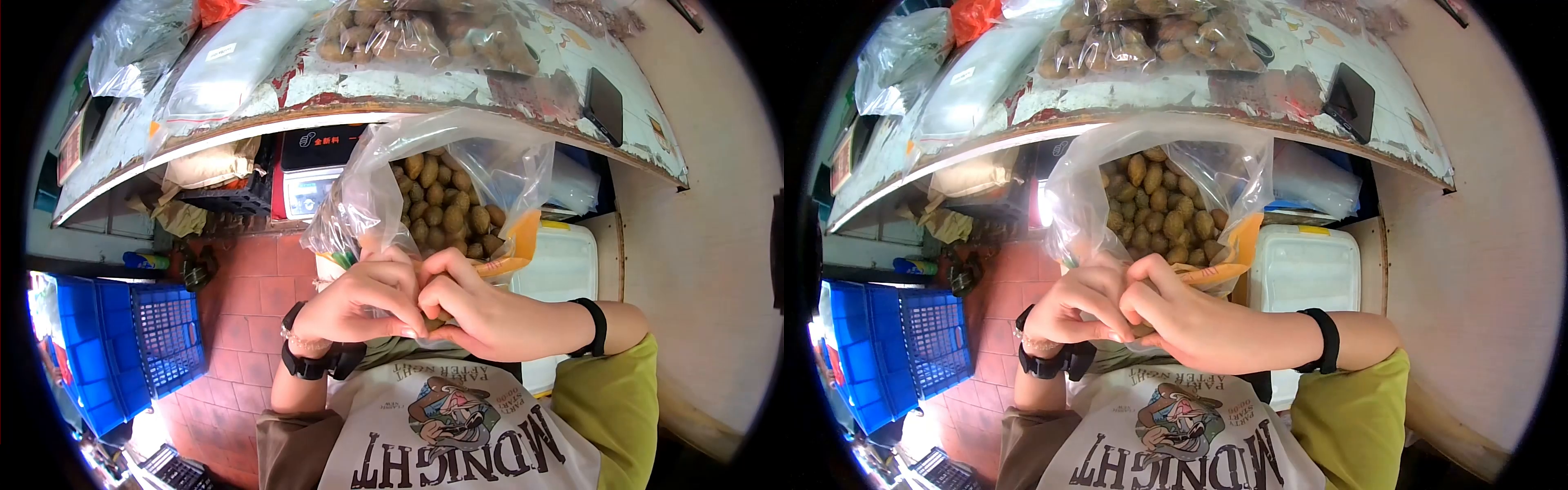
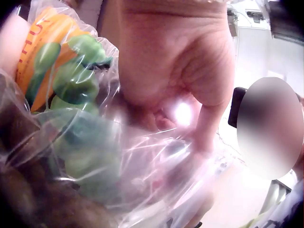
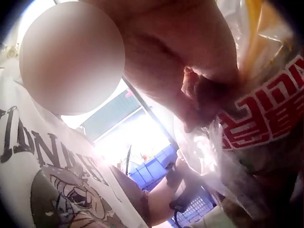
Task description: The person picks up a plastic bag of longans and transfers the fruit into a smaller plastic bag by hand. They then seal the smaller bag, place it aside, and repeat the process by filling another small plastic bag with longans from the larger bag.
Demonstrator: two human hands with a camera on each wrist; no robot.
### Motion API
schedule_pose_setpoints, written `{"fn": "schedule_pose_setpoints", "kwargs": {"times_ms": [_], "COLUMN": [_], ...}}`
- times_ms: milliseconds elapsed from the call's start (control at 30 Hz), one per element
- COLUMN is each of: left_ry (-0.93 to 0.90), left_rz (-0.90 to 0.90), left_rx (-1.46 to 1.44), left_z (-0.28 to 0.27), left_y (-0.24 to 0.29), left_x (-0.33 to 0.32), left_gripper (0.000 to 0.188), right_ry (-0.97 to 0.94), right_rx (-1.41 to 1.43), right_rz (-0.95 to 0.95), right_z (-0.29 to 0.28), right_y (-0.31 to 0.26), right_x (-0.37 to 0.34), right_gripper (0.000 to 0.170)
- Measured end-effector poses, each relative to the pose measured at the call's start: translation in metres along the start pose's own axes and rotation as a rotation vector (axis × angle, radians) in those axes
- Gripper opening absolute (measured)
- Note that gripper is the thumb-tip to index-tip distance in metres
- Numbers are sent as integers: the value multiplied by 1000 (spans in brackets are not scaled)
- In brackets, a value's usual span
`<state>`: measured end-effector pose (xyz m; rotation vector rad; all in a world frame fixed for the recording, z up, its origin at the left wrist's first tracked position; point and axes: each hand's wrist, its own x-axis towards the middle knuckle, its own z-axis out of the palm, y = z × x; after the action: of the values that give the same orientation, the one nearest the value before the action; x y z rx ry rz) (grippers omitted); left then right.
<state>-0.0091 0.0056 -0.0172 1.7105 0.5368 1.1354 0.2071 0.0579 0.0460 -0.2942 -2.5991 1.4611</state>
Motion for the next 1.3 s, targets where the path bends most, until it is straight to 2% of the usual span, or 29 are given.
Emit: {"fn": "schedule_pose_setpoints", "kwargs": {"times_ms": [267,333,567,667,733,767,833,1067,1133,1200,1267,1300], "left_ry": [0,-5,33,55,64,62,62,88,89,92,96,99], "left_rz": [31,25,35,25,17,28,41,30,21,53,43,33], "left_rx": [-41,-39,-3,-8,-12,-9,-4,-7,-9,-1,4,8], "left_z": [-2,-2,0,0,0,0,0,2,2,2,2,2], "left_y": [-4,-2,-2,-2,-4,-5,-5,-1,-1,-4,-3,-2], "left_x": [-3,-2,0,0,-1,-2,-3,-4,-4,-4,-4,-5], "left_gripper": [11,11,12,12,12,12,12,13,13,14,14,14], "right_ry": [-74,-25,-9,22,143,141,285,225,-10,4,53,54], "right_rx": [-12,97,137,200,162,160,223,214,75,103,62,61], "right_rz": [-26,-7,-24,67,57,58,31,-44,292,296,166,166], "right_z": [-4,0,-4,-3,7,12,20,11,3,1,4,3], "right_y": [-3,3,-1,-1,3,4,4,1,-17,-24,-19,-19], "right_x": [1,0,0,-1,-1,-1,-2,-9,-10,-4,-5,-4], "right_gripper": [35,35,37,42,42,42,40,34,33,36,41,41]}}
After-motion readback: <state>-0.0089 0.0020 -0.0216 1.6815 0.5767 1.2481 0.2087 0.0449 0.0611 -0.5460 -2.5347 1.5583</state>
